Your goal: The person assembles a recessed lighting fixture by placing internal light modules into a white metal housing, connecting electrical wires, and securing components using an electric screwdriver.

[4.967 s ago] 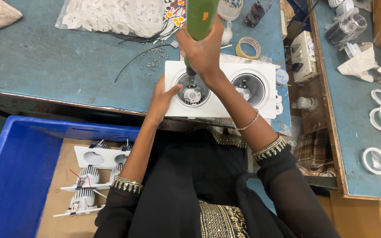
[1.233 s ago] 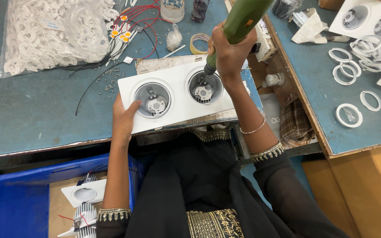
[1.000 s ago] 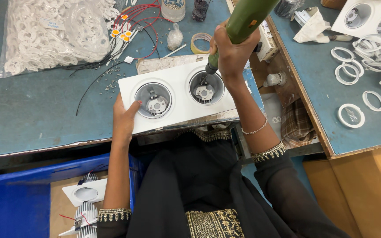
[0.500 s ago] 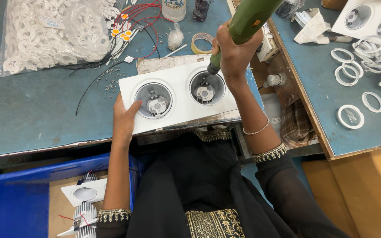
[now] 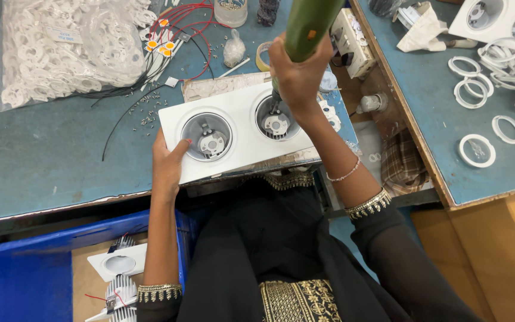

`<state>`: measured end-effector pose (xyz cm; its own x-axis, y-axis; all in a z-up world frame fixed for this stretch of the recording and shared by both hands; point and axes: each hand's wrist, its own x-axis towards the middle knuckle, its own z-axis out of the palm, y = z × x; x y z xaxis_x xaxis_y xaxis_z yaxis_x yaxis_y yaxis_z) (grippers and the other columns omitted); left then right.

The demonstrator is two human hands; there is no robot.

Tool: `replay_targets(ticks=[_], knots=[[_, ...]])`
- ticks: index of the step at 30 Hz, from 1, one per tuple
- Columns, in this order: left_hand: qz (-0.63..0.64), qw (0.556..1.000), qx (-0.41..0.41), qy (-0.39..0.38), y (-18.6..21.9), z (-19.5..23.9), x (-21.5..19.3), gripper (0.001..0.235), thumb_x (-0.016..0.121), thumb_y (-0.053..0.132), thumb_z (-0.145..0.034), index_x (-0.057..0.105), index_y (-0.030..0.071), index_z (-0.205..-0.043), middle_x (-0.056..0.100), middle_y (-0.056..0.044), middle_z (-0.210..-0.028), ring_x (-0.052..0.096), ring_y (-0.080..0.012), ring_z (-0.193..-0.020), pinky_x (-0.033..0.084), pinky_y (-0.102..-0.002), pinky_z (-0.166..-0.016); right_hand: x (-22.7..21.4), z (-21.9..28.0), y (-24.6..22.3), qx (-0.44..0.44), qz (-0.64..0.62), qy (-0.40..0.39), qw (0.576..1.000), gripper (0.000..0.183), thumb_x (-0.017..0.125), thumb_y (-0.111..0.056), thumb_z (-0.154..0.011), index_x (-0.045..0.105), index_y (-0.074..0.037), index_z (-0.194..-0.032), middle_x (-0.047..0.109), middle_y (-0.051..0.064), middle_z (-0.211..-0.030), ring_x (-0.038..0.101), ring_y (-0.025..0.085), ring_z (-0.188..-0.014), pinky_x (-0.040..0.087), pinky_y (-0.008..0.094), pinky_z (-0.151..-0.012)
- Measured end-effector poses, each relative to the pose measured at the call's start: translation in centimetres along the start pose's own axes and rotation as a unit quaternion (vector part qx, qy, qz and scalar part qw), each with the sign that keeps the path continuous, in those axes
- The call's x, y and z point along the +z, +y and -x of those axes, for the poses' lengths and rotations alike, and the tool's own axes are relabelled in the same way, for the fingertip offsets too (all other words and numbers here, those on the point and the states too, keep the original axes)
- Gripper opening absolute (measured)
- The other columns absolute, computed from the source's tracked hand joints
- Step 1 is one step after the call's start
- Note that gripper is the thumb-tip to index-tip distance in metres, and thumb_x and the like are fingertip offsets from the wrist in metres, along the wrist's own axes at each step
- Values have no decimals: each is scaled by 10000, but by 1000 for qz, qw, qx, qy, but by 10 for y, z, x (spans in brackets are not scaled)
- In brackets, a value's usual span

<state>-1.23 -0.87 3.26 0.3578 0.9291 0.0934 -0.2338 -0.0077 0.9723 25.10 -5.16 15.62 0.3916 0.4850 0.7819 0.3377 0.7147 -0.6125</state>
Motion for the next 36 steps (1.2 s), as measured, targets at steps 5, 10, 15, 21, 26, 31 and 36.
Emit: replay_targets(ticks=[5, 10, 15, 21, 26, 31, 36], knots=[[5, 1000, 0, -2, 2, 0, 0, 466, 604, 6, -873, 550, -43, -1334, 675, -107, -1194, 645, -149, -1054, 513, -279, -948, 1, -6, 4, -41, 57, -13, 997, 159, 655, 84, -989, 534, -10, -1029, 625, 50, -792, 622, 127, -597, 502, 253, -484], [-2, 1000, -12, 6, 3, 0, 1, 467, 606, 10, -868, 550, -40, -1329, 680, -111, -1184, 653, -155, -1038, 518, -282, -937, -1, -13, 6, -27, 22, -20, 999, 195, 641, 90, -967, 515, -21, -1067, 616, 44, -767, 616, 126, -574, 501, 279, -519], [-3, 1000, 9, -3, -2, -3, -1, 468, 607, 13, -874, 549, -40, -1335, 678, -107, -1193, 650, -153, -1049, 516, -279, -943, -1, -16, 9, -14, -4, -4, 1000, 217, 637, 99, -943, 508, -21, -1070, 610, 47, -736, 604, 128, -534, 494, 285, -478], [-15, 1000, 20, -4, -10, -8, -5, 451, 616, 25, -880, 543, -40, -1321, 671, -113, -1186, 649, -158, -1040, 525, -285, -929, -2, -20, 12, -14, -13, 6, 1000, 203, 652, 86, -945, 508, -17, -1045, 603, 51, -704, 592, 139, -521, 490, 289, -483], [-55, 997, 53, 13, -6, -7, -4, 518, 639, 25, -895, 455, 17, -1379, 666, -129, -1213, 654, -180, -1086, 517, -303, -958, -14, -32, 9, 24, -70, 46, 996, 168, 653, 46, -925, 509, -38, -942, 607, 57, -688, 603, 152, -489, 505, 303, -442], [-108, 979, 170, 39, 13, -4, 5, 825, 700, 11, -874, 220, 119, -1536, 589, -173, -1285, 603, -268, -1230, 423, -361, -1101, -53, -50, -18, 70, -148, 34, 986, 117, 672, -21, -967, 581, 26, -910, 597, 102, -683, 561, 185, -484, 480, 356, -457], [-363, 870, 322, 87, 48, -7, 21, 480, 779, 30, -887, 617, 110, -1332, 458, -213, -1496, 409, -396, -1439, 335, -489, -1212, -102, -36, -75, 154, -176, -4, 972, 187, 701, -68, -982, 527, 2, -984, 519, 85, -710, 513, 171, -487, 466, 334, -469]])
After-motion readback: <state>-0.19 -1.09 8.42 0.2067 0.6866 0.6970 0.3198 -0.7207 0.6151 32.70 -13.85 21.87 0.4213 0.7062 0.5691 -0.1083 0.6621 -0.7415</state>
